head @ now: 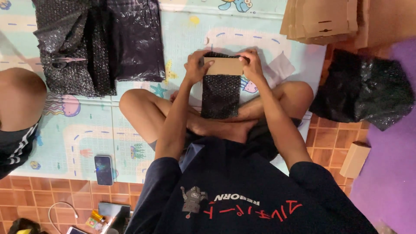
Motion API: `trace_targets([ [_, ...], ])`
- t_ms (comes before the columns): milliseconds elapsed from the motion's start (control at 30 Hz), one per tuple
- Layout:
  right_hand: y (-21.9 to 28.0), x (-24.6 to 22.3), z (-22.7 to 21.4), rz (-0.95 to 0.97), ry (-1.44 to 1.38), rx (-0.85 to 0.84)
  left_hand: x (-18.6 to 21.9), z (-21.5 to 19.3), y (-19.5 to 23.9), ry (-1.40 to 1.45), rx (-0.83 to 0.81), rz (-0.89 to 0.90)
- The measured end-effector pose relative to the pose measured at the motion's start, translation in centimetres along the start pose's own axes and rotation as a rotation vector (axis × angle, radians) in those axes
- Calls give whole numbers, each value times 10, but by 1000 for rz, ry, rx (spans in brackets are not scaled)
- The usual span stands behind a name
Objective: Wrapping a small box in bubble wrap and placing it into a black plastic shipping bag.
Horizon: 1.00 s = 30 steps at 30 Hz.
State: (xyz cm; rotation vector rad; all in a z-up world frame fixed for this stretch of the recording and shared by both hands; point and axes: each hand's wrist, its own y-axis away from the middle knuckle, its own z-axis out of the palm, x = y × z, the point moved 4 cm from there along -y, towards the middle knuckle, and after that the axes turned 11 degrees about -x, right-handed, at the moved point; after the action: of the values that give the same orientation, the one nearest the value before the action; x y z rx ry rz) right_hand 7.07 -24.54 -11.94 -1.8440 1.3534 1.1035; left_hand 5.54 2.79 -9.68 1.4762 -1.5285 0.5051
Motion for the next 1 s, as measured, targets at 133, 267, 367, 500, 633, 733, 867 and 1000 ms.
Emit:
trace_targets([
  [133, 1, -19, -11, -21, -54, 37, 7, -8, 8, -21, 7, 58],
  [267, 1, -15, -3, 25, -171, 49, 43, -23, 26, -126, 15, 62],
  [367, 5, -24, -4, 103, -55, 29, 28, -11, 13, -190, -102, 105],
  [500, 7, -67, -16, 31, -12, -32, -6, 10, -7, -415, -101, 217],
  [633, 6, -59, -14, -35, 49, -21, 1, 4, 3, -454, -10, 383],
  [733, 8, -58, -11, -52, 46, 12, 6, 10, 4, -432, 18, 671],
  [867, 12, -76, -11, -70, 16, 44, 60, -20, 36, -506, 13, 698],
  [1000, 15, -65, -5, -223, 146, 49, 38, -19, 41, -497, -82, 716],
])
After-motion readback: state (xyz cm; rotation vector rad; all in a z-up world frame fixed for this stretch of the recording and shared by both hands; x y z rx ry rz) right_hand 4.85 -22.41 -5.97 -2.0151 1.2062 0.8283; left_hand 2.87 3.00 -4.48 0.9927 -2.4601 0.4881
